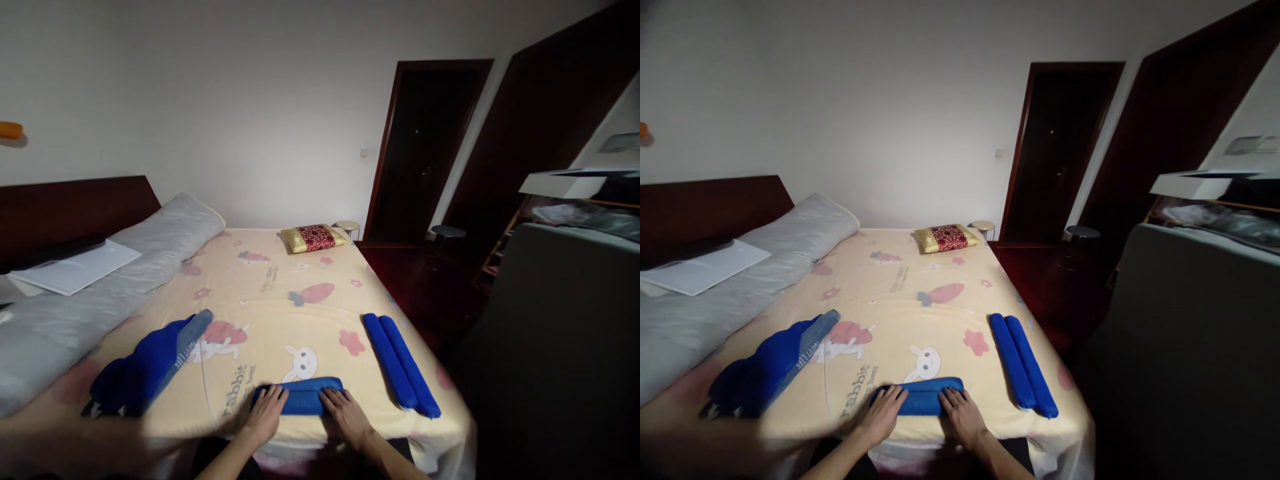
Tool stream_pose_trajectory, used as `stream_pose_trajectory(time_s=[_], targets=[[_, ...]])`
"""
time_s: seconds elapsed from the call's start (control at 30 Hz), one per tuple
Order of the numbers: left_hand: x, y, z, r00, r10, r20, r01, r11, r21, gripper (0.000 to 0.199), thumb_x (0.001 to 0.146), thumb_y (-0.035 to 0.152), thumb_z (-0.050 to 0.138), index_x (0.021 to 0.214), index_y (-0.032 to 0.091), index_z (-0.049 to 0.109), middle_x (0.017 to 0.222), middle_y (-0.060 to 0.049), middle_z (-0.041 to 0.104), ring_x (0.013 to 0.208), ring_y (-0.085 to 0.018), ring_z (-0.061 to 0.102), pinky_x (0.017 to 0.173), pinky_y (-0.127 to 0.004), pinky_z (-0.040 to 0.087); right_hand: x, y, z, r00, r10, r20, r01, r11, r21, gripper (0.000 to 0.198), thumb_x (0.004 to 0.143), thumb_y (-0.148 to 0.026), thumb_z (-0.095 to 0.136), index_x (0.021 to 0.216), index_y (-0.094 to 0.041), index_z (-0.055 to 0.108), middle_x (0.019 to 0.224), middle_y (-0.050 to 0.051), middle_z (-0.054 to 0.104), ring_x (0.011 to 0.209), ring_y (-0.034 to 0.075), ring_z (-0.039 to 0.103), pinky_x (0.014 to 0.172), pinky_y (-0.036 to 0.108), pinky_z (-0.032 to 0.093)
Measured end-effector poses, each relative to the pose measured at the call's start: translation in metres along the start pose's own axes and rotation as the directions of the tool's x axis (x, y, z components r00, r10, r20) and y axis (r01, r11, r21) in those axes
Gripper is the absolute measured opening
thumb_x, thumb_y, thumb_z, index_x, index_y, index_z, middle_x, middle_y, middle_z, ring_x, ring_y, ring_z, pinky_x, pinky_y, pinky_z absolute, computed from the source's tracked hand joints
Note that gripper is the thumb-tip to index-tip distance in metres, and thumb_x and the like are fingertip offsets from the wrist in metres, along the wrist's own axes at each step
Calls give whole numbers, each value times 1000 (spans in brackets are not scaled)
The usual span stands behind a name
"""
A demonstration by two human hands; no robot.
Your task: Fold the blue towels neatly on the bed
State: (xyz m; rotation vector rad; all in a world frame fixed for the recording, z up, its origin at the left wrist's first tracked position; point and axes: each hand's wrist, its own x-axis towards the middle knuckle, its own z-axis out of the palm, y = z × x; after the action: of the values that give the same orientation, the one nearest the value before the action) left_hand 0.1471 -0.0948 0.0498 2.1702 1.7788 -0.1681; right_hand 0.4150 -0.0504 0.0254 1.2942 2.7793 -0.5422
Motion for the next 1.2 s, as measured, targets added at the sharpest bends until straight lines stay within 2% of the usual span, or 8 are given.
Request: stream_pose_trajectory(time_s=[0.23, 0.43, 0.53, 0.63, 0.73, 0.9, 1.03, 1.2], targets=[[-4, -12, -15, 993, -109, -39, 108, 994, -31, 66, 74, 15, 44, 140, 19, 42, 150, -10, 45, 143, -25, 33, 119, -44, 21, -3, 12, -12, 994, 84, -65, -84, 996, 15, 60, 77, -17, 44, 137, -18, 48, 135, 14, 60, 124, 27, 54, 107, 48, 36], [-2, -12, -21, 984, -176, -35, 175, 984, -42, 50, 77, 24, 43, 126, 19, 55, 134, -12, 61, 130, -25, 50, 110, -41, 34, -5, 11, -14, 984, 145, -106, -143, 989, 30, 58, 76, -26, 46, 134, -20, 50, 129, 11, 64, 118, 27, 58, 100, 42, 42], [-3, -12, -21, 982, -173, -73, 172, 985, -17, 47, 79, 24, 41, 122, 18, 58, 133, -12, 61, 131, -27, 47, 112, -45, 31, -4, 11, -16, 972, 154, -175, -158, 987, -8, 54, 75, -22, 48, 129, -22, 54, 129, 11, 62, 117, 30, 56, 101, 47, 40], [-4, -11, -23, 978, -140, -156, 146, 989, 26, 51, 80, 17, 39, 128, 17, 54, 133, -13, 58, 130, -29, 46, 112, -48, 30, -2, 12, -15, 951, 181, -250, -202, 977, -61, 46, 79, -16, 42, 122, -14, 58, 120, 19, 64, 112, 35, 57, 98, 53, 40], [-4, -8, -24, 976, -71, -208, 87, 994, 69, 59, 82, 5, 29, 137, 19, 47, 133, -12, 58, 127, -26, 48, 112, -46, 32, 0, 11, -9, 955, 111, -273, -144, 984, -101, 53, 82, -9, 35, 132, -17, 51, 126, 16, 62, 116, 31, 56, 103, 50, 39], [-1, 8, -15, 988, 62, -140, -48, 994, 103, 74, 79, -3, 24, 144, 30, 38, 144, -7, 52, 133, -24, 45, 112, -47, 37, -1, -2, -2, 976, -177, -125, 161, 979, -124, 68, 81, -10, 41, 147, -23, 33, 152, 12, 40, 137, 28, 41, 112, 48, 34], [-1, 20, -10, 996, 56, -72, -50, 995, 88, 87, 69, -7, 26, 148, 29, 29, 160, -7, 31, 146, -28, 28, 116, -54, 32, -4, -12, -12, 989, -145, 33, 145, 989, -15, 85, 72, -13, 48, 152, -21, 18, 160, 12, 15, 147, 30, 20, 118, 53, 22], [1, 20, -6, 997, 78, -21, -76, 992, 104, 96, 63, -11, 24, 149, 31, 26, 162, -6, 23, 148, -23, 20, 117, -58, 27, -1, -9, -12, 988, -127, 84, 128, 992, -11, 91, 66, -13, 51, 151, -18, 21, 159, 13, 15, 146, 31, 20, 118, 55, 23]])
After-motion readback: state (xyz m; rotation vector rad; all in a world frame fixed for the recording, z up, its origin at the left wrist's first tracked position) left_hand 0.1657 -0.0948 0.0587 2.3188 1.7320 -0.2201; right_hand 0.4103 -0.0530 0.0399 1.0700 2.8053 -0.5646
